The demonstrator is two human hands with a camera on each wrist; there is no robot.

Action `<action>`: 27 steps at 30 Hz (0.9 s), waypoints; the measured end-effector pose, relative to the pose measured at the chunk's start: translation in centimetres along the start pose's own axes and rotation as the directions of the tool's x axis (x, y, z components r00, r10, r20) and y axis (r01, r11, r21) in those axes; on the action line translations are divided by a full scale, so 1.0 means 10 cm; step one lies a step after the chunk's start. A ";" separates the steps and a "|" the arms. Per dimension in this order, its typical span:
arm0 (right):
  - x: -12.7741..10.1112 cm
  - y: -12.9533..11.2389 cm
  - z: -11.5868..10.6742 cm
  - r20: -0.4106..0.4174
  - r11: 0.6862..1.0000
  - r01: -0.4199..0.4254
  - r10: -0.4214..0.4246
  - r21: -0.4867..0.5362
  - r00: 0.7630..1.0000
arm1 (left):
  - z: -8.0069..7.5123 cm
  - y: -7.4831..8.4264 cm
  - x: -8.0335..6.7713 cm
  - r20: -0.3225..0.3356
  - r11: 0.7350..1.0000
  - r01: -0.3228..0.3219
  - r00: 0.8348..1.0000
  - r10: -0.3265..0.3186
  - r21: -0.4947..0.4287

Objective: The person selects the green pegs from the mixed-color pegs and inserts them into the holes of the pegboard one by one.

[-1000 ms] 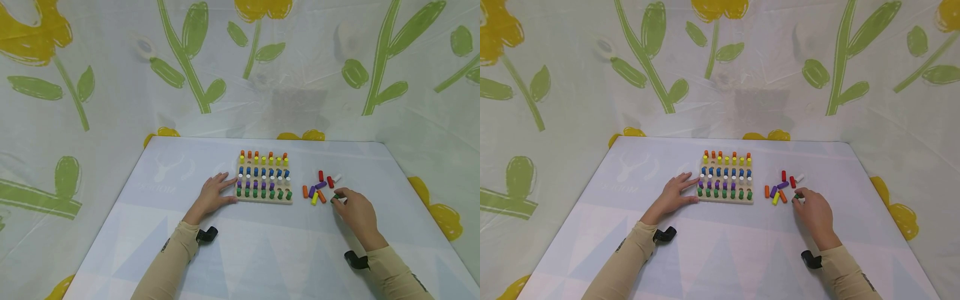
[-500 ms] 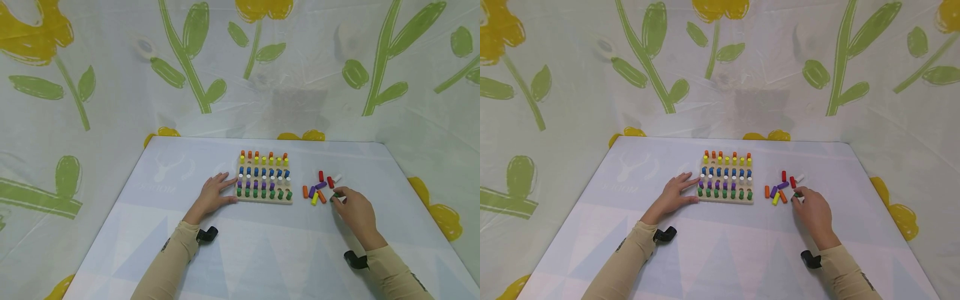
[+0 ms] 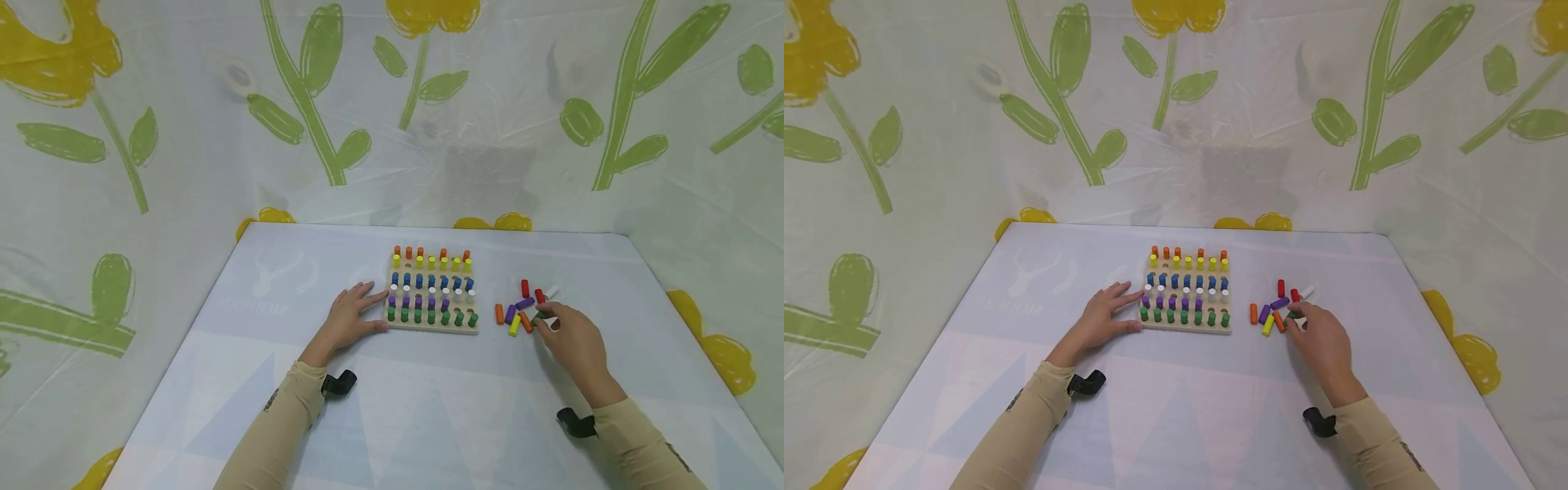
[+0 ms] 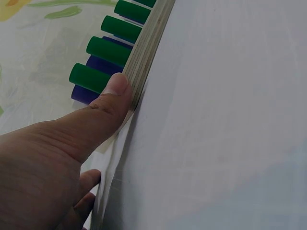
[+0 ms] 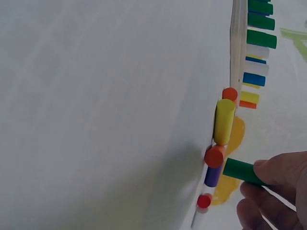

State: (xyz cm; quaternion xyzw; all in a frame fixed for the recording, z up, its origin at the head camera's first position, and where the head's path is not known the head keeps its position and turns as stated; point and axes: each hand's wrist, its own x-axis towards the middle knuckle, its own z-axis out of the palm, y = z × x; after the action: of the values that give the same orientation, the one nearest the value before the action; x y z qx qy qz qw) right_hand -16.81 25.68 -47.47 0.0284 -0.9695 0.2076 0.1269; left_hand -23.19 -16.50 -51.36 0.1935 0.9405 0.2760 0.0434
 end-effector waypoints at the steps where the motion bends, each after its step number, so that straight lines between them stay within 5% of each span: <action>1: 0.00 -0.01 0.00 0.001 1.000 0.004 -0.004 0.002 1.000 | 0.00 0.00 0.00 0.001 1.000 0.002 1.000 -0.002 -0.001; 27: 0.12 -0.33 0.18 0.049 1.000 0.022 -0.023 0.022 0.999 | 0.01 -0.02 0.00 0.014 1.000 0.009 1.000 -0.009 0.006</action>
State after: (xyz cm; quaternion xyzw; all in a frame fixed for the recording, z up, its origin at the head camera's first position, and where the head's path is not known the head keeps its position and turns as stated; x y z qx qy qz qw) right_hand -18.08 21.97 -47.43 0.0459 -0.9697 0.2159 0.1049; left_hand -23.27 -16.56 -51.50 0.1915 0.9418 0.2715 0.0505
